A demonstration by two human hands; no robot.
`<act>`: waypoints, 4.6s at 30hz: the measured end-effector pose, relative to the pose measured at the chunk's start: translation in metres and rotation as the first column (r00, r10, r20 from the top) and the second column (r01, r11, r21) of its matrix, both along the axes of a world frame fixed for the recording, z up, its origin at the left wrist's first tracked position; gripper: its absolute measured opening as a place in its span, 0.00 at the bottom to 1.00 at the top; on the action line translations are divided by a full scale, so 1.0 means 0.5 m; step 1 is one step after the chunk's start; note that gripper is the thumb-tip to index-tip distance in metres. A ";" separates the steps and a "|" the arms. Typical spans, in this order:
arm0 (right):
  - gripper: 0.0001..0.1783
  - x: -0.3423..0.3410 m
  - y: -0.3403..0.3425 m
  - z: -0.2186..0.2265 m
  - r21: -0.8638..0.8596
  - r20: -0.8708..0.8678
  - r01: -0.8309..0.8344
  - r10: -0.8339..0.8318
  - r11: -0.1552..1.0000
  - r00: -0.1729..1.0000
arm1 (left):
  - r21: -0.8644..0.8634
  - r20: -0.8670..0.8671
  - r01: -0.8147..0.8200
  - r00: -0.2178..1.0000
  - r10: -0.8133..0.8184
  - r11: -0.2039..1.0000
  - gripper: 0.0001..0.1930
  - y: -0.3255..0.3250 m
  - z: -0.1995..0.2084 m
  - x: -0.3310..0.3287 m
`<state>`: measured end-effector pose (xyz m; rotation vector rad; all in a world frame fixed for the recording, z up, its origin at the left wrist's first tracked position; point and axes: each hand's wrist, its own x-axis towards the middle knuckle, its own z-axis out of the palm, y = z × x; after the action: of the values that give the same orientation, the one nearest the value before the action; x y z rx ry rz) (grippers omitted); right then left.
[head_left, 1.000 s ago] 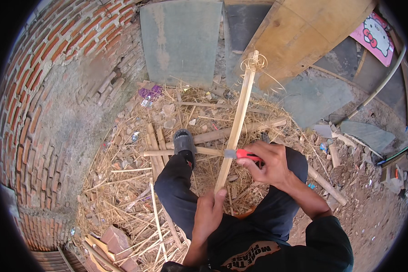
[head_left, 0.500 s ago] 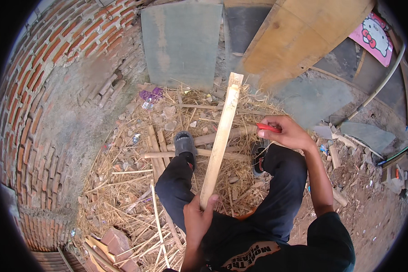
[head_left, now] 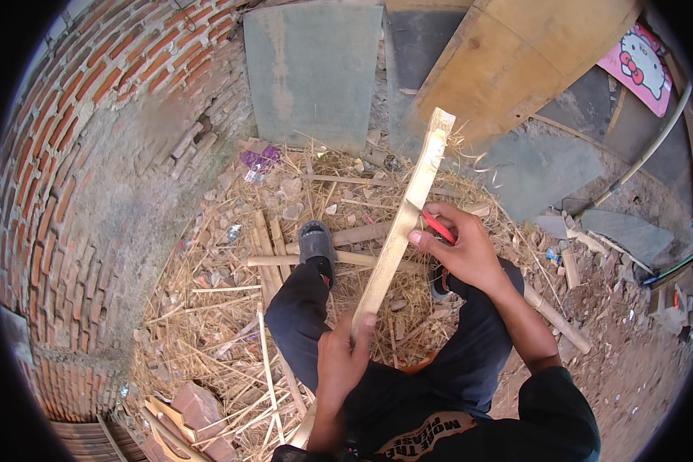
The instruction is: The person sits on the ground and uses a utility knife to shave thin strips of wood from a long wooden plank. The person holds the plank with the left hand and scrapes the surface with the knife in the right hand, creating wood shavings that fall to the ground.
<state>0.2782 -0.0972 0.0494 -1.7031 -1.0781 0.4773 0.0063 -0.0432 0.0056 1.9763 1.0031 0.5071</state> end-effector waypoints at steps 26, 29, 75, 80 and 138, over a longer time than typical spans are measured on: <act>0.19 -0.058 -0.058 -0.066 0.251 0.524 -0.264 0.099 0.931 0.846 | -0.385 0.347 0.197 0.936 -0.056 0.902 0.20 0.014 0.021 0.030; 0.17 -0.056 -0.053 -0.058 0.284 0.498 -0.238 0.069 0.929 0.865 | -0.086 0.239 0.211 0.953 -0.185 0.974 0.21 0.019 0.033 0.036; 0.18 0.075 -0.010 -0.025 0.223 -0.390 -0.152 0.231 0.963 0.891 | -0.115 0.083 0.055 0.996 -0.045 0.992 0.20 -0.040 -0.004 -0.024; 0.17 -0.039 -0.049 -0.034 0.206 0.465 -0.209 0.092 0.956 0.881 | -0.028 0.080 0.010 0.997 -0.008 1.000 0.21 -0.019 0.019 0.004; 0.16 -0.040 -0.055 0.006 0.250 0.642 -0.133 -0.062 0.959 0.765 | 0.028 0.083 -0.054 0.995 0.051 0.998 0.18 -0.051 0.040 0.010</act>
<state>0.2583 -0.1248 0.0523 -1.6164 -1.5866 -0.2808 0.0112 -0.0686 0.0255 1.9434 1.0033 0.6313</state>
